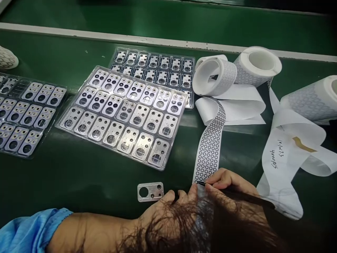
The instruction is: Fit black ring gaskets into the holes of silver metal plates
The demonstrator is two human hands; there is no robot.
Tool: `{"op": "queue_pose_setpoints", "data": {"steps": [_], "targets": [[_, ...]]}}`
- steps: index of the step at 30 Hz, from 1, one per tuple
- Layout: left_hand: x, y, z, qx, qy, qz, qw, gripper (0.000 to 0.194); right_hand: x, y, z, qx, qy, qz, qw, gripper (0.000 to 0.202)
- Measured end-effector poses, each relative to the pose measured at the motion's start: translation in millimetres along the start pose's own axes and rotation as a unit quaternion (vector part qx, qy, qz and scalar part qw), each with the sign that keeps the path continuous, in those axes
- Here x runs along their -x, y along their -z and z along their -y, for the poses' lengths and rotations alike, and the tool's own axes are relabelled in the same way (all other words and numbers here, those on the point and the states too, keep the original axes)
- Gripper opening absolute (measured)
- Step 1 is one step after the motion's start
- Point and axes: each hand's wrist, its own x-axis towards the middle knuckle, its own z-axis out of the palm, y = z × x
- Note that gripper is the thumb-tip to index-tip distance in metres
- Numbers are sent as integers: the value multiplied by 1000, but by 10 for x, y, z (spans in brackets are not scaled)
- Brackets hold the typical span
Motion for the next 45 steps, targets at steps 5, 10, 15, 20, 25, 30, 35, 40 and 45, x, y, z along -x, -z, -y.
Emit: {"op": "queue_pose_setpoints", "data": {"steps": [5,10,15,20,25,30,35,40,45], "targets": [[-19,-10,-8,-1,2,-10,1000,48,60,26,-84,-1,-9,-1,1000,27],[16,-44,-28,-37,-12,8,999,40,84,42,-131,7,21,15,1000,24],[7,-54,-14,-65,-25,7,998,39,83,32,-118,23,22,-11,999,24],[-19,-25,-19,-68,-14,-3,998,43,107,61,-141,8,4,13,1000,24],[-21,2,-38,-121,-46,62,990,53,48,57,-60,-16,-2,14,1000,27],[-14,-29,-18,-83,-42,39,995,49,53,74,-104,-17,-6,20,1000,24],[-6,-38,15,-25,-2,-37,999,49,109,96,-188,-22,-24,19,999,22],[-10,4,45,-19,-3,-53,998,44,118,91,-165,-12,-35,1,999,23],[-11,28,62,-14,-7,-62,998,46,128,97,-166,-12,-36,-9,999,23]]}}
